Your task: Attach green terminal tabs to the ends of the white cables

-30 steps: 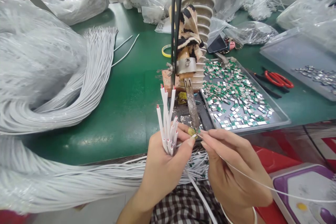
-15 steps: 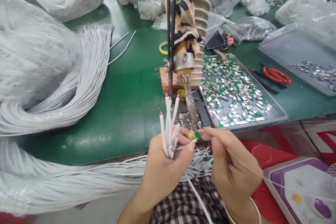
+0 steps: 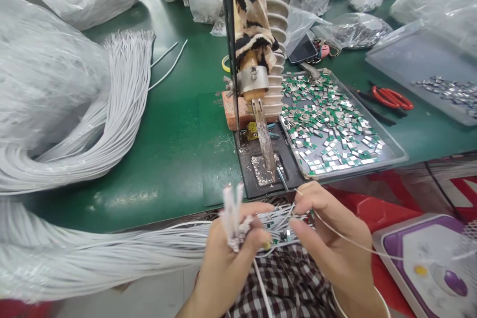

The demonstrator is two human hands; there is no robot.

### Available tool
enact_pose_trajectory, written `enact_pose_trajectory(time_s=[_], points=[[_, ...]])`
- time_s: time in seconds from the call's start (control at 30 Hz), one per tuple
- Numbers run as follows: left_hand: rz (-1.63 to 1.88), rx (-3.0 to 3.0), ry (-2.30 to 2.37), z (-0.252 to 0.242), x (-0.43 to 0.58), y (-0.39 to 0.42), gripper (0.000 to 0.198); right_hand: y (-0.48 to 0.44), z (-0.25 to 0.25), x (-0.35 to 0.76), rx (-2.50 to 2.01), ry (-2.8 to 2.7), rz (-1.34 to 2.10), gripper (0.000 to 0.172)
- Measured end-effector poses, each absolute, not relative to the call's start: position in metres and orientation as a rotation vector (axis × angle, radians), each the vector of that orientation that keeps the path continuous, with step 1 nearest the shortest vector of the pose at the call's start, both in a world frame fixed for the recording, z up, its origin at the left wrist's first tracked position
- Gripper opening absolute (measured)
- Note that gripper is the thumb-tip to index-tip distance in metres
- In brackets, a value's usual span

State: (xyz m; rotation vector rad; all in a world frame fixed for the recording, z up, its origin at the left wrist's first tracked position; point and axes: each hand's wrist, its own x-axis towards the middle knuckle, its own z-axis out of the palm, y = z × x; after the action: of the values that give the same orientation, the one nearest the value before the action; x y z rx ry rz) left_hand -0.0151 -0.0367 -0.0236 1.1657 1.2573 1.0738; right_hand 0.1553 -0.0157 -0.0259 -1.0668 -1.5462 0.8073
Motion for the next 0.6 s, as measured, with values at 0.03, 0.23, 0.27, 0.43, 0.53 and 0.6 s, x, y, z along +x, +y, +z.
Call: enact_pose_trajectory(time_s=[0.03, 0.23, 0.27, 0.43, 0.53, 0.6], points=[[1.002, 1.231, 1.236, -0.022, -0.014, -0.037, 0.021, -0.016, -0.021, 0.155, -1.048, -1.64, 0.788, 0.014], [0.822, 1.401, 1.118, -0.015, -0.014, -0.035, 0.028, -0.014, -0.007, 0.148, -0.887, -1.897, 0.815, 0.011], [0.831, 1.412, 1.118, -0.015, -0.015, -0.035, 0.024, -0.013, -0.008, 0.148, -0.884, -1.872, 0.806, 0.011], [0.942, 1.49, 1.179, -0.011, -0.016, -0.033, 0.003, -0.014, -0.013, 0.149, -0.919, -1.739, 0.79, 0.016], [0.974, 1.516, 1.131, -0.01, -0.015, -0.03, 0.008, -0.016, -0.015, 0.148, -0.917, -1.682, 0.795, 0.018], [1.027, 1.493, 1.116, -0.011, -0.013, -0.028, 0.009, -0.017, -0.016, 0.148, -0.913, -1.652, 0.818, 0.018]])
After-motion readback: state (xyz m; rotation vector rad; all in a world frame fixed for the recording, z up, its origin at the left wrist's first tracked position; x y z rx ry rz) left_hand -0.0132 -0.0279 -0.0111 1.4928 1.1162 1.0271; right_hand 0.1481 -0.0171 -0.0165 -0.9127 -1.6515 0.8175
